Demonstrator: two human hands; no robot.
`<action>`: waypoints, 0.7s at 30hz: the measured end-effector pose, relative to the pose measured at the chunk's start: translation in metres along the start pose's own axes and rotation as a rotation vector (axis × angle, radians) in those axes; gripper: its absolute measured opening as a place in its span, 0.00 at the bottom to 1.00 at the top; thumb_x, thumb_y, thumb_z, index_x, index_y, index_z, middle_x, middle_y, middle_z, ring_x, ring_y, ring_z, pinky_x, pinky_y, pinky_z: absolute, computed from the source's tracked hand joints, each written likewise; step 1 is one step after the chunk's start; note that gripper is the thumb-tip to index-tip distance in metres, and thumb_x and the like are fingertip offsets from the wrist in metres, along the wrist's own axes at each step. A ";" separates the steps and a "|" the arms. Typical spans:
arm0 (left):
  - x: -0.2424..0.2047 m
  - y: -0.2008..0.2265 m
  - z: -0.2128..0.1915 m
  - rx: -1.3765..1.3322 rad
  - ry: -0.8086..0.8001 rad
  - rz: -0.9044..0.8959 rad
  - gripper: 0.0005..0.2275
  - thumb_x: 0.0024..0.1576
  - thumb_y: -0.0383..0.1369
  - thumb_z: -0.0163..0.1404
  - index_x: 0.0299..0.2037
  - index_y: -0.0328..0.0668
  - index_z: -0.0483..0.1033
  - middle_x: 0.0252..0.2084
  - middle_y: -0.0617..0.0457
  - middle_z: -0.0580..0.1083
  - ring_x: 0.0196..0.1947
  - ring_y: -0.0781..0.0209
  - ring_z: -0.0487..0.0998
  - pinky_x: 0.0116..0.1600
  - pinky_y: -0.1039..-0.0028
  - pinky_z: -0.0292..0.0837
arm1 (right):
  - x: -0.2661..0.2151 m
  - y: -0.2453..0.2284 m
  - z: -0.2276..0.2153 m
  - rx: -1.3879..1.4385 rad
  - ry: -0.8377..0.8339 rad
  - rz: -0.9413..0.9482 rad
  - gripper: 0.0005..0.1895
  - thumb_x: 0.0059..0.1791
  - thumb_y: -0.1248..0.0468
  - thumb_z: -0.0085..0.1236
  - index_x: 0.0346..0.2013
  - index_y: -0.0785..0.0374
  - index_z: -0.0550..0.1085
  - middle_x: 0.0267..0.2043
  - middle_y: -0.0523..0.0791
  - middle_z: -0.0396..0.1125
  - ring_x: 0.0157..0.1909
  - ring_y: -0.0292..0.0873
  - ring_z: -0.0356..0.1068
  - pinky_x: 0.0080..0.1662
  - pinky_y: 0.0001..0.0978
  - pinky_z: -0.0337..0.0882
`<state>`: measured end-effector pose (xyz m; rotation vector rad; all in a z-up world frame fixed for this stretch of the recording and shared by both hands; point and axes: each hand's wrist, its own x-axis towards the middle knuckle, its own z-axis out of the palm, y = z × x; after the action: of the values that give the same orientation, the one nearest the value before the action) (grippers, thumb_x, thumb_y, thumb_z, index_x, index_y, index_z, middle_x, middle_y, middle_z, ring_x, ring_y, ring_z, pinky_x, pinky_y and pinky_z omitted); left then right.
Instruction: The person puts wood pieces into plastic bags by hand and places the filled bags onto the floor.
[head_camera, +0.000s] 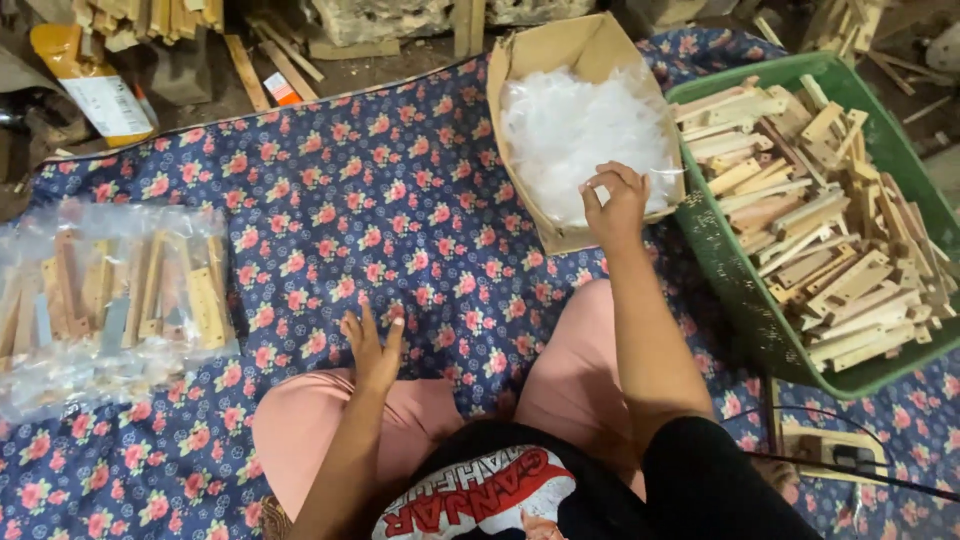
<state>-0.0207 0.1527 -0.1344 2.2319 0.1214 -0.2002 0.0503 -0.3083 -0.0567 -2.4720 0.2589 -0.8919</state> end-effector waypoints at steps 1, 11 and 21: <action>-0.004 0.005 -0.003 0.013 -0.015 -0.025 0.40 0.60 0.54 0.49 0.77 0.41 0.46 0.77 0.26 0.38 0.77 0.28 0.30 0.77 0.45 0.26 | 0.000 -0.022 -0.020 0.084 0.090 -0.050 0.07 0.48 0.65 0.68 0.31 0.53 0.75 0.48 0.40 0.69 0.59 0.49 0.67 0.66 0.59 0.45; -0.077 0.105 0.018 -0.426 -0.040 0.378 0.25 0.59 0.32 0.57 0.67 0.40 0.68 0.63 0.37 0.71 0.65 0.41 0.70 0.68 0.55 0.65 | -0.064 -0.153 -0.093 0.373 0.320 -0.392 0.04 0.45 0.67 0.70 0.28 0.56 0.81 0.46 0.48 0.71 0.47 0.50 0.71 0.53 0.43 0.68; -0.101 0.133 0.001 -0.555 -0.168 0.164 0.07 0.62 0.34 0.53 0.35 0.44 0.83 0.25 0.58 0.74 0.30 0.68 0.71 0.36 0.76 0.70 | -0.171 -0.228 -0.099 0.533 -0.172 -0.492 0.04 0.52 0.61 0.59 0.35 0.53 0.80 0.42 0.38 0.76 0.46 0.47 0.75 0.49 0.38 0.75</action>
<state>-0.0988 0.0679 -0.0142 1.6553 -0.0902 -0.2314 -0.1419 -0.0938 0.0324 -2.1043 -0.5966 -0.7927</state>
